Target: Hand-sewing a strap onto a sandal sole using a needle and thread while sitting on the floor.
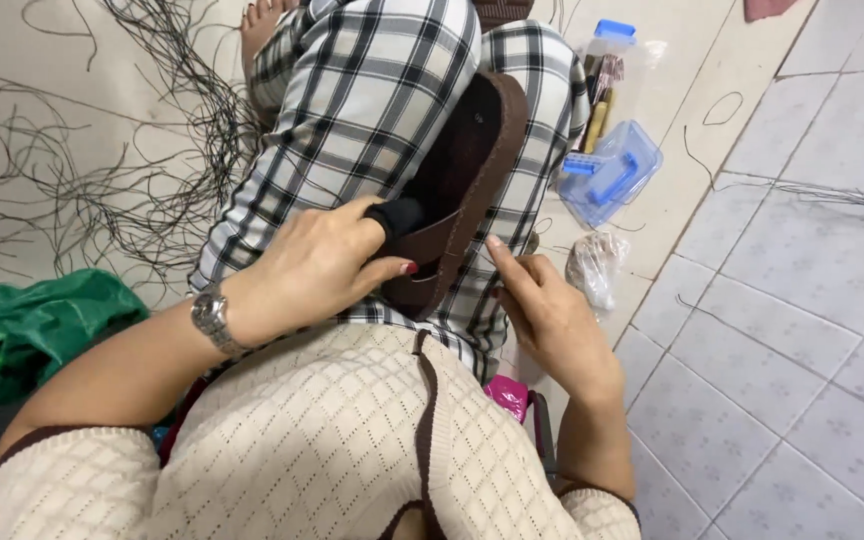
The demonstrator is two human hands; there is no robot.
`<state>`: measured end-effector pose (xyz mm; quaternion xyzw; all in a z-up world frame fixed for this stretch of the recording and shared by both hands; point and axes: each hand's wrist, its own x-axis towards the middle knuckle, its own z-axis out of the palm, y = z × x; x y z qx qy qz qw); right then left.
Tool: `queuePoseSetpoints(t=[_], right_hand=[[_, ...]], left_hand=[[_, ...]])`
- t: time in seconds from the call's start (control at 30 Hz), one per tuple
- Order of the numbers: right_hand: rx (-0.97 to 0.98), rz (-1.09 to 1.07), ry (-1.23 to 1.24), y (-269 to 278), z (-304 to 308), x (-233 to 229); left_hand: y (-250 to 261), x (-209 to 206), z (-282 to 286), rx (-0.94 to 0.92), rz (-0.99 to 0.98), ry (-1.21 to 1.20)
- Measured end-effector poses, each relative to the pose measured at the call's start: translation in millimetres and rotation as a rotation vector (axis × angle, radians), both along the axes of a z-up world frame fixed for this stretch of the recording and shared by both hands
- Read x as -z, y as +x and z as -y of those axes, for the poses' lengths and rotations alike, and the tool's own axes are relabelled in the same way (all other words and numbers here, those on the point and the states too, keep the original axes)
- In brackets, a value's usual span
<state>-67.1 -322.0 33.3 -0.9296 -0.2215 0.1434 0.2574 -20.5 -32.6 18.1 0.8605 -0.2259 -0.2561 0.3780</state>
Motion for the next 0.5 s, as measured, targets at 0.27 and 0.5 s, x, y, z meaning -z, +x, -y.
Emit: queuePoseSetpoints(t=[0.27, 0.5], right_hand=[[-0.110, 0.088, -0.196, 13.4, -2.5, 5.5], [-0.092, 0.073, -0.248, 18.3, -13.5, -9.0]], left_hand=[[-7.3, 14.6, -1.3, -0.019, -0.034, 0.147], [-7.2, 17.7, -3.9, -0.021, -0.055, 0.115]])
